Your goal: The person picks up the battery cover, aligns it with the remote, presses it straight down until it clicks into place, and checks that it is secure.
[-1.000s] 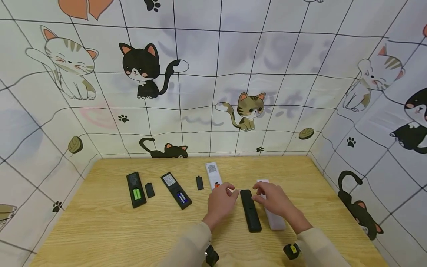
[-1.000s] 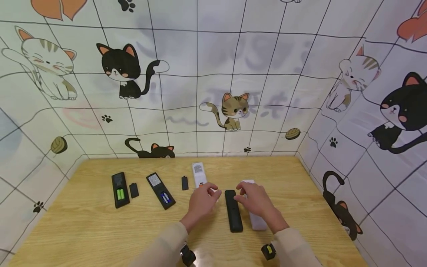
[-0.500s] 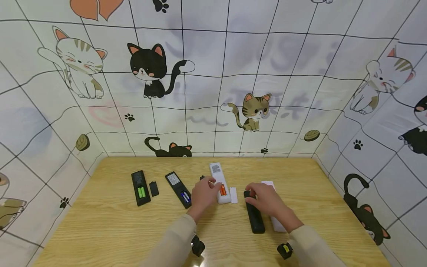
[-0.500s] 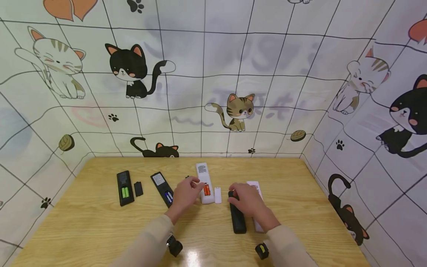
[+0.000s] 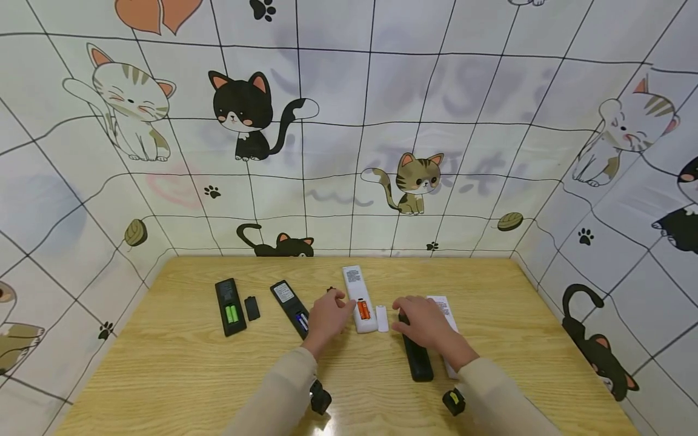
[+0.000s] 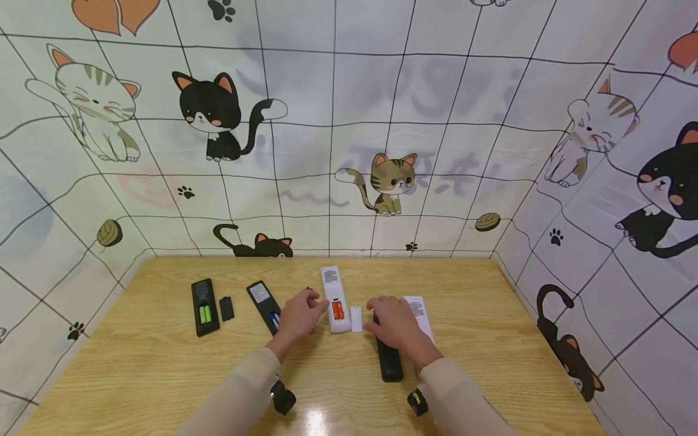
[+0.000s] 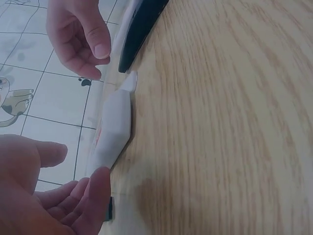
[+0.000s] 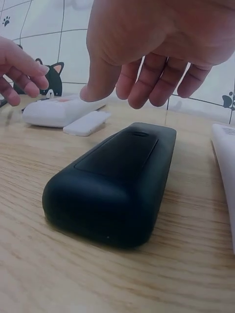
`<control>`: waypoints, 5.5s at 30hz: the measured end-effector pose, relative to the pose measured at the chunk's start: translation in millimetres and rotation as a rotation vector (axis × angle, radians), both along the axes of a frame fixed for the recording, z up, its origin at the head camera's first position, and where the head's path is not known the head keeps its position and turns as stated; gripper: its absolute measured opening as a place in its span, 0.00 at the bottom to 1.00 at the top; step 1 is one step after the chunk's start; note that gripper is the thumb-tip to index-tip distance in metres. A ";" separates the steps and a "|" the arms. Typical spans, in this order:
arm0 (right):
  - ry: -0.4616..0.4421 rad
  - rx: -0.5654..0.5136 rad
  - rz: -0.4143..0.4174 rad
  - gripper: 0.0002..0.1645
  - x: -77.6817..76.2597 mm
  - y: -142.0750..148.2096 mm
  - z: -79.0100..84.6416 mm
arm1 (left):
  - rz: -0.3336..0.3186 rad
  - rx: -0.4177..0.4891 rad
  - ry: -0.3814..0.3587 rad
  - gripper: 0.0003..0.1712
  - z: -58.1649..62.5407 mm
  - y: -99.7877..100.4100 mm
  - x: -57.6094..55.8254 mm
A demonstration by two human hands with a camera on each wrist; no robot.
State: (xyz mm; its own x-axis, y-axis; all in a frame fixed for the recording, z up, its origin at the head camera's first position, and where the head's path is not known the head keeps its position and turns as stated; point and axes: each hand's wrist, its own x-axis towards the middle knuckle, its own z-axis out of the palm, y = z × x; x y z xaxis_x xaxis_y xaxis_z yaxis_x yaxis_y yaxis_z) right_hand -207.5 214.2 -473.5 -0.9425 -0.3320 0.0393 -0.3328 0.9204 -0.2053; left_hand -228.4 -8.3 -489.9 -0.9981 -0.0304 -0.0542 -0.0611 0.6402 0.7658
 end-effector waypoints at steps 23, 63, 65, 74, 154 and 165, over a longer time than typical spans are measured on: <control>0.030 0.149 0.024 0.31 -19.9 -17.1 -10.4 | 0.072 -0.068 -0.048 0.29 0.8 28.9 -17.5; -0.032 0.151 -0.062 0.26 -26.9 -29.6 -17.2 | 0.215 -0.257 -0.059 0.33 -0.6 61.4 -41.3; -0.038 0.142 -0.071 0.25 -27.6 -29.6 -16.5 | 0.206 -0.246 -0.069 0.36 -0.3 60.6 -42.5; -0.018 0.157 -0.100 0.24 -25.7 -32.3 -13.5 | 0.160 -0.146 -0.128 0.37 -0.1 51.5 -43.4; 0.213 -0.140 0.165 0.12 35.5 -63.3 32.9 | -0.209 0.519 -0.105 0.24 2.8 -19.2 16.3; 0.215 -0.150 0.169 0.08 39.3 -76.7 28.8 | -0.232 0.555 -0.064 0.24 -6.9 -19.8 18.6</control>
